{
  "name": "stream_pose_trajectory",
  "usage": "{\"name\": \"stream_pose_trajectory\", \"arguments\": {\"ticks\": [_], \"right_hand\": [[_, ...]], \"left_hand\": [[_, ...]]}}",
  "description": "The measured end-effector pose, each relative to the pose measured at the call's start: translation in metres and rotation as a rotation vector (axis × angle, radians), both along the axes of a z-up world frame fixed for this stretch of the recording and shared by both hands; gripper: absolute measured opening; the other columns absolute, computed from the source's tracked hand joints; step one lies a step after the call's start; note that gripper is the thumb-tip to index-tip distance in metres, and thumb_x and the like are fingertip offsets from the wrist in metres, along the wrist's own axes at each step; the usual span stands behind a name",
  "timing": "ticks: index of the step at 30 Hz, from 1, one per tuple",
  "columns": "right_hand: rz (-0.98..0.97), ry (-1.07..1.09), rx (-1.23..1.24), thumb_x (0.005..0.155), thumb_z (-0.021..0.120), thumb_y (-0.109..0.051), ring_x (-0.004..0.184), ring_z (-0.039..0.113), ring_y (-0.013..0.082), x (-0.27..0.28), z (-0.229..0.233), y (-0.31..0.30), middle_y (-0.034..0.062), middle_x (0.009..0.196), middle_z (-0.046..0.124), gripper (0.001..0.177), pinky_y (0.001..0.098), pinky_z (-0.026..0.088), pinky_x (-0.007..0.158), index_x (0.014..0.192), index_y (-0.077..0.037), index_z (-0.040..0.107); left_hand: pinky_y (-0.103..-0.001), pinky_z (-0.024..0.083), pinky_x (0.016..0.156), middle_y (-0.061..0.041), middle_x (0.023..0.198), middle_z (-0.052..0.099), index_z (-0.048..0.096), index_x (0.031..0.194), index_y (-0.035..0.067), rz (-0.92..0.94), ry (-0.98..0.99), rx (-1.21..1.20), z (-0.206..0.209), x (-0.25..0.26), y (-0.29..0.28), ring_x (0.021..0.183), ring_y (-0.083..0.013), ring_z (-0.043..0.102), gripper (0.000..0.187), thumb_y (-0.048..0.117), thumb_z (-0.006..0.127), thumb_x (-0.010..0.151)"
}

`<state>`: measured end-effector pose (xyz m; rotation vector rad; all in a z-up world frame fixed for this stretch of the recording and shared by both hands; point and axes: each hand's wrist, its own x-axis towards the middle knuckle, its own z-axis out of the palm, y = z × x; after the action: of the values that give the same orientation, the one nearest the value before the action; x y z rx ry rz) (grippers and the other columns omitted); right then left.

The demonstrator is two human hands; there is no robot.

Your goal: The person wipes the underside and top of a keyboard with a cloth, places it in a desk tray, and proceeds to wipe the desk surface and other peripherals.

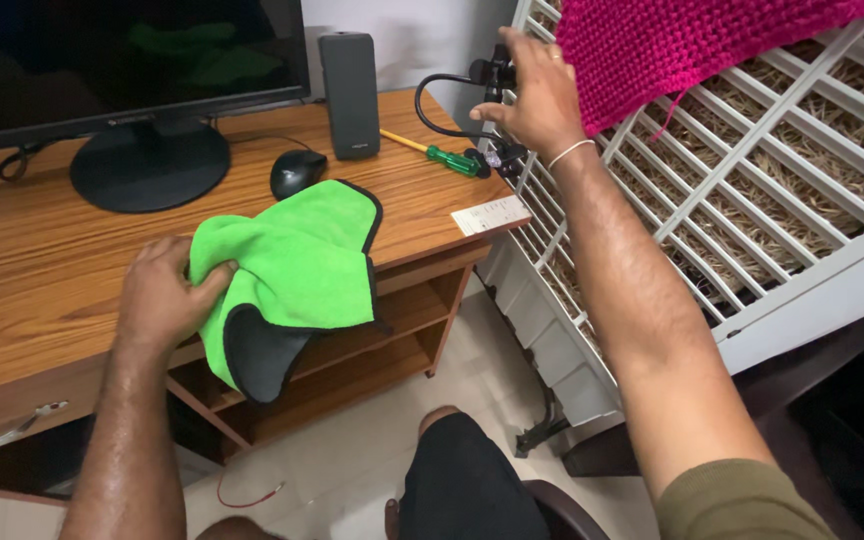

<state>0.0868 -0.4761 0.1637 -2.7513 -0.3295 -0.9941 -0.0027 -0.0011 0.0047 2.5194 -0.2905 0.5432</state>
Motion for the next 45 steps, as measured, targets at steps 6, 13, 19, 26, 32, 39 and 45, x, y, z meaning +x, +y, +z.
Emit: {"name": "stream_pose_trajectory", "arguments": {"ticks": [6,13,19,26,32,39,45], "right_hand": [[0.063,0.021,0.06,0.071,0.099,-0.029,0.13,0.055,0.0331,0.008,-0.005,0.0,0.0177,0.14,0.06,0.094,0.0457,0.043,0.114,0.148,-0.008,0.049],[0.196,0.054,0.179,0.074,0.097,-0.019,0.125,0.065,0.0292,-0.001,0.004,-0.011,0.0164,0.133,0.066,0.084,0.039,0.047,0.107,0.144,-0.007,0.053],[0.215,0.065,0.185,0.074,0.096,-0.021,0.129,0.061,0.0299,0.0,0.0,-0.016,0.016,0.138,0.064,0.085,0.04,0.045,0.109,0.145,-0.009,0.052],[0.2,0.065,0.194,0.075,0.095,-0.024,0.132,0.06,0.0301,0.001,-0.004,-0.022,0.0163,0.14,0.062,0.084,0.041,0.043,0.11,0.146,-0.01,0.051],[0.172,0.083,0.201,0.077,0.095,-0.026,0.136,0.056,0.0316,0.001,-0.006,-0.021,0.0169,0.145,0.058,0.086,0.042,0.042,0.111,0.148,-0.013,0.049],[0.19,0.085,0.187,0.073,0.095,-0.028,0.142,0.048,0.0339,-0.004,-0.004,-0.018,0.0173,0.155,0.047,0.095,0.0447,0.039,0.115,0.153,-0.016,0.044],[0.252,-0.125,0.089,0.074,0.097,-0.032,0.14,0.046,0.0387,-0.009,-0.011,-0.023,0.0206,0.15,0.047,0.095,0.0507,0.041,0.119,0.151,-0.008,0.046]], "left_hand": [[-0.052,0.048,0.103,-0.02,0.109,0.069,0.074,0.113,0.002,0.02,0.02,0.032,0.0,0.002,0.0,0.113,-0.0367,0.063,0.048,0.042,0.074,0.087],[-0.053,0.047,0.103,-0.019,0.108,0.069,0.074,0.112,0.002,0.036,0.055,0.047,-0.001,0.003,-0.001,0.113,-0.0353,0.063,0.048,0.044,0.074,0.089],[-0.054,0.046,0.105,-0.019,0.109,0.069,0.074,0.114,0.003,0.057,0.111,0.04,0.001,0.003,-0.002,0.113,-0.0349,0.063,0.049,0.044,0.073,0.089],[-0.055,0.046,0.105,-0.021,0.113,0.068,0.073,0.116,0.002,0.083,0.138,0.055,0.003,0.002,-0.004,0.117,-0.0364,0.061,0.052,0.046,0.074,0.088],[-0.054,0.046,0.105,-0.02,0.116,0.068,0.073,0.117,0.002,0.078,0.143,0.033,0.007,0.0,-0.006,0.119,-0.0354,0.061,0.051,0.044,0.074,0.087],[-0.052,0.048,0.101,-0.019,0.111,0.069,0.074,0.115,0.002,0.056,0.1,0.018,0.007,-0.002,-0.005,0.113,-0.0347,0.063,0.049,0.042,0.075,0.086],[-0.052,0.048,0.099,-0.019,0.111,0.069,0.075,0.114,0.002,0.002,0.026,-0.041,0.004,-0.004,-0.002,0.112,-0.0376,0.062,0.047,0.039,0.075,0.085]]}}
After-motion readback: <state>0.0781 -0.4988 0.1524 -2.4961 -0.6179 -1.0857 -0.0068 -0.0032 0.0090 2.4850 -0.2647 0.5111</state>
